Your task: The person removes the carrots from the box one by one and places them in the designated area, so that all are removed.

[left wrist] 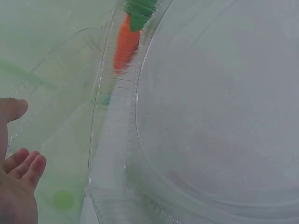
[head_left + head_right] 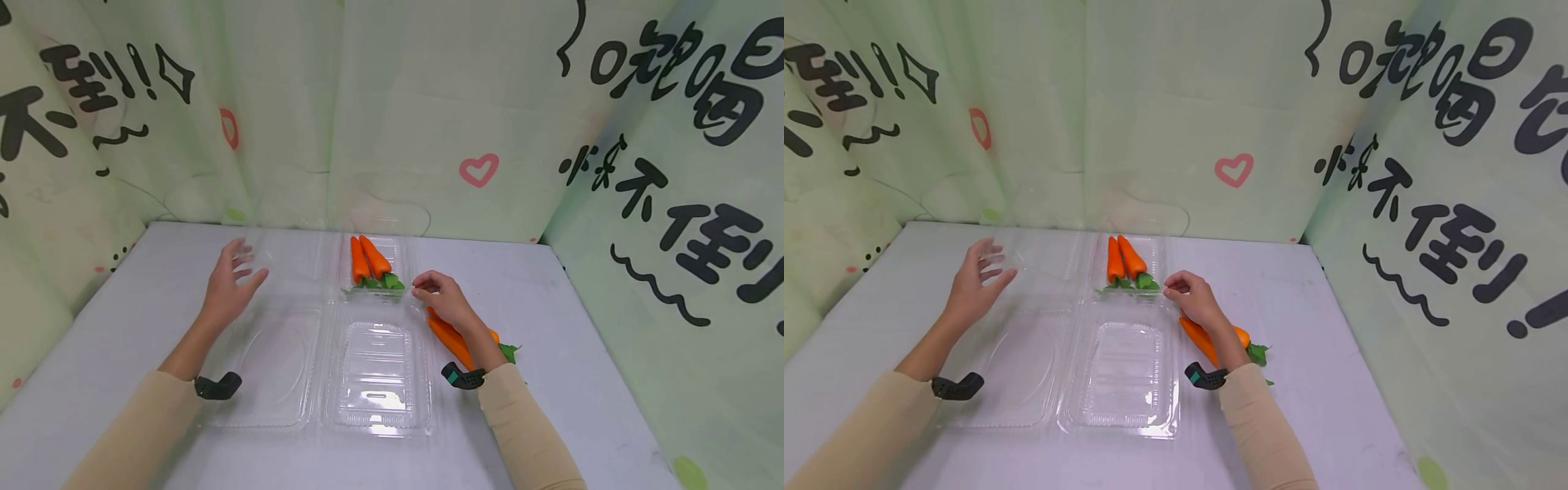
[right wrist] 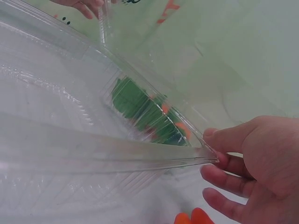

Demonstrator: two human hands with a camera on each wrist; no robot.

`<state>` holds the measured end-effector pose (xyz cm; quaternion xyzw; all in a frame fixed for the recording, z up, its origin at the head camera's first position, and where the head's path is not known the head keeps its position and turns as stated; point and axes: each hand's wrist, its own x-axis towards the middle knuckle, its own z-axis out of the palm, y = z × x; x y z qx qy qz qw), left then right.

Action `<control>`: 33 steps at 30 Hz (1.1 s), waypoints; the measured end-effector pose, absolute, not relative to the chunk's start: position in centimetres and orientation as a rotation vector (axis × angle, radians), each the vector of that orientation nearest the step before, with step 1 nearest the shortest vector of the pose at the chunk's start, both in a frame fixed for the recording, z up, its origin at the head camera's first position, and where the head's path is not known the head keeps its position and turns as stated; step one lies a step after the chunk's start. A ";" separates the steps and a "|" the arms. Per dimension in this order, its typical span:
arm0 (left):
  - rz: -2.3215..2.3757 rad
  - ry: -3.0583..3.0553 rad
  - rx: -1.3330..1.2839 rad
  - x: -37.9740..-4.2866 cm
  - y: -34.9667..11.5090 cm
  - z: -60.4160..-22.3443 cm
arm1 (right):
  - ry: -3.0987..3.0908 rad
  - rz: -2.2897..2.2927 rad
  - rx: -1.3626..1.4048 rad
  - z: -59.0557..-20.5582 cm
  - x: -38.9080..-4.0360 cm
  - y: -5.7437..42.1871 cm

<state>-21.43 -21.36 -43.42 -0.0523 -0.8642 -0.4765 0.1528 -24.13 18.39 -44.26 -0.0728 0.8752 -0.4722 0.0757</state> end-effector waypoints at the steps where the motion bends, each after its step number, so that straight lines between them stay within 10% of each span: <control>1: -1.366 -2.487 -0.142 -21.4 -21.4 -43.5 | 2.622 -1.418 -0.219 -44.3 -24.1 18.4; 33: -1.309 -2.615 -0.034 -20.6 -23.0 -44.8 | 2.630 -1.389 -0.202 -44.3 -24.1 18.4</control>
